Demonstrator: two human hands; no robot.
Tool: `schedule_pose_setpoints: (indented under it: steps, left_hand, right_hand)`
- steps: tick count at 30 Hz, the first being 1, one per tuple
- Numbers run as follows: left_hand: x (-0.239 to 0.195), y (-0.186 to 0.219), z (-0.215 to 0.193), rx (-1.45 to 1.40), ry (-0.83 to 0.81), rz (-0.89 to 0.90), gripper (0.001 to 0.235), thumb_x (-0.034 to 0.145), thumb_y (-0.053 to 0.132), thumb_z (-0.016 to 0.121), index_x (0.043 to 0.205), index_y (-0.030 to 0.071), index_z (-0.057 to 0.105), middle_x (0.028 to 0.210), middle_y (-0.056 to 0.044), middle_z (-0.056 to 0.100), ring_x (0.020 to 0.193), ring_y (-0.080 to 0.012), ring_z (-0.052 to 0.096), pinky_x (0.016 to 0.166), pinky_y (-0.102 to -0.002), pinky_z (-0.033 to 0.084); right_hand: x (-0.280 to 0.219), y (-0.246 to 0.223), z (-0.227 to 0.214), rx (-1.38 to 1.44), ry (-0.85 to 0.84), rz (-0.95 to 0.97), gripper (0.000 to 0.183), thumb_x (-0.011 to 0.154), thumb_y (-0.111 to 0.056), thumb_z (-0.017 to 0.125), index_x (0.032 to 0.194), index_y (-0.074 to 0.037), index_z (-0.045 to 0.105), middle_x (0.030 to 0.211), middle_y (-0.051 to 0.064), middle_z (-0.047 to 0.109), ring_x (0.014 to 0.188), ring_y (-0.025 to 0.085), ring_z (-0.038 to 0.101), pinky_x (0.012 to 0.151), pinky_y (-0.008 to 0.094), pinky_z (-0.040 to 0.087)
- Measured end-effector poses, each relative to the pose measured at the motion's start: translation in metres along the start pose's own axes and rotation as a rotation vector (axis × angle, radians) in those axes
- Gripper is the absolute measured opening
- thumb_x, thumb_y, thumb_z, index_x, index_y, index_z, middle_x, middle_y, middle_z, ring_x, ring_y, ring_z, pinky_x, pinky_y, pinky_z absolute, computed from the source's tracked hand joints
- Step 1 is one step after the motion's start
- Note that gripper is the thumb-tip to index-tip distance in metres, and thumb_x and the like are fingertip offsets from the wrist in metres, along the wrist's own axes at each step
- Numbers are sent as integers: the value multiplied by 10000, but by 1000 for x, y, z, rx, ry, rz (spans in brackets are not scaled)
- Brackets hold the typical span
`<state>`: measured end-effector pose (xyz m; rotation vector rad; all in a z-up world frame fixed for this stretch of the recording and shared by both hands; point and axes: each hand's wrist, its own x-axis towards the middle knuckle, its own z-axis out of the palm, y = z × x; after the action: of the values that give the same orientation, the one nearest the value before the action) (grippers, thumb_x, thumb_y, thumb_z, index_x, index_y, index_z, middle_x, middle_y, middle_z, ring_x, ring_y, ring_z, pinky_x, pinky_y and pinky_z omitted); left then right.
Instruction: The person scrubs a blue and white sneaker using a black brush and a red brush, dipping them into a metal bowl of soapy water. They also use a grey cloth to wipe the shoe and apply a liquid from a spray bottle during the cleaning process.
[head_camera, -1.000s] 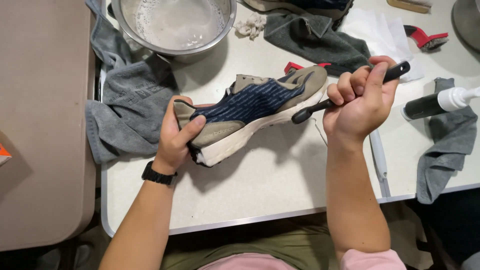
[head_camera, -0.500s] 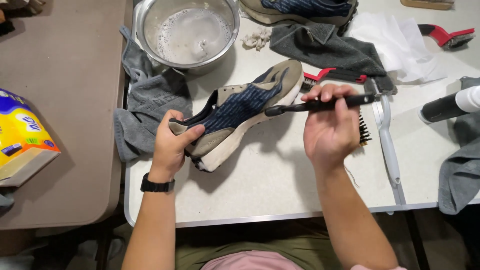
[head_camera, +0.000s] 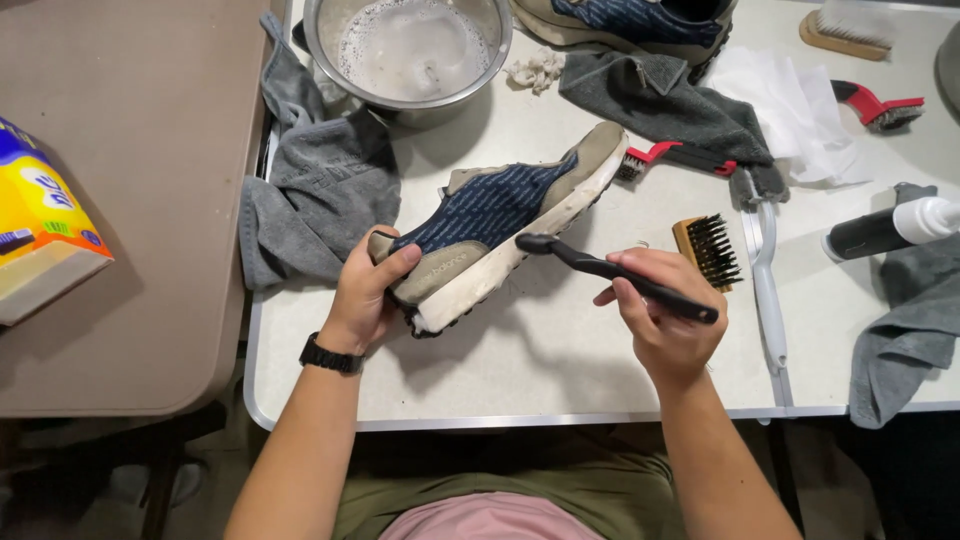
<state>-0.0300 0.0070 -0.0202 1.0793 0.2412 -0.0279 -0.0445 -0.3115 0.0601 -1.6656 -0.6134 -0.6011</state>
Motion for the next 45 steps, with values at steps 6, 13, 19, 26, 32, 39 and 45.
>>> schedule_pose_setpoints:
  steps: [6, 13, 19, 26, 32, 39, 45]
  left_hand:
    - [1, 1, -2, 2, -18, 22, 354, 827, 211, 879, 844, 102, 543, 672, 37, 446, 654, -86, 535, 580, -218, 465]
    - [6, -7, -8, -11, -8, 31, 360, 831, 221, 878, 822, 105, 538, 659, 36, 454, 643, -79, 544, 568, -217, 472]
    - [12, -11, -12, 28, -12, 31, 380, 827, 252, 885, 827, 108, 533, 668, 32, 443, 645, -87, 521, 563, -223, 447]
    - [3, -7, -10, 75, -2, 26, 386, 836, 250, 881, 829, 105, 523, 672, 32, 448, 638, -84, 525, 551, -215, 450]
    - [8, -8, -9, 92, -6, 62, 380, 842, 243, 877, 836, 98, 525, 661, 31, 437, 623, -78, 507, 536, -207, 437]
    - [8, -8, -7, 82, -6, 74, 396, 837, 253, 880, 841, 88, 520, 652, 19, 428, 610, -87, 500, 520, -214, 430]
    - [13, -11, -11, 91, -7, 86, 385, 844, 250, 873, 847, 94, 521, 657, 18, 440, 609, -86, 509, 519, -211, 432]
  right_hand:
    - [-1, -7, 20, -50, -53, -112, 109, 867, 144, 733, 844, 147, 625, 947, 356, 719, 670, 380, 752, 539, 406, 634]
    - [-5, -18, 20, -404, -123, -237, 54, 900, 3, 789, 947, 29, 794, 999, 237, 792, 820, 350, 779, 693, 371, 632]
    - [-29, -17, 42, -246, -80, -61, 23, 887, -24, 764, 890, -14, 785, 905, 192, 792, 829, 368, 784, 682, 381, 611]
    - [-28, -31, 47, -253, -66, -14, 42, 908, -20, 759, 886, 9, 781, 887, 198, 791, 838, 376, 789, 722, 377, 612]
    - [-19, -24, 43, -204, -35, 38, 37, 897, 4, 762, 878, 34, 769, 883, 219, 785, 808, 383, 786, 708, 378, 603]
    - [-30, -18, 40, -106, -44, 115, 38, 885, 20, 755, 863, 51, 750, 877, 235, 779, 819, 402, 787, 715, 412, 607]
    - [-25, -46, 60, -13, -16, 171, 38, 877, 35, 736, 854, 61, 753, 889, 236, 791, 729, 340, 800, 670, 390, 646]
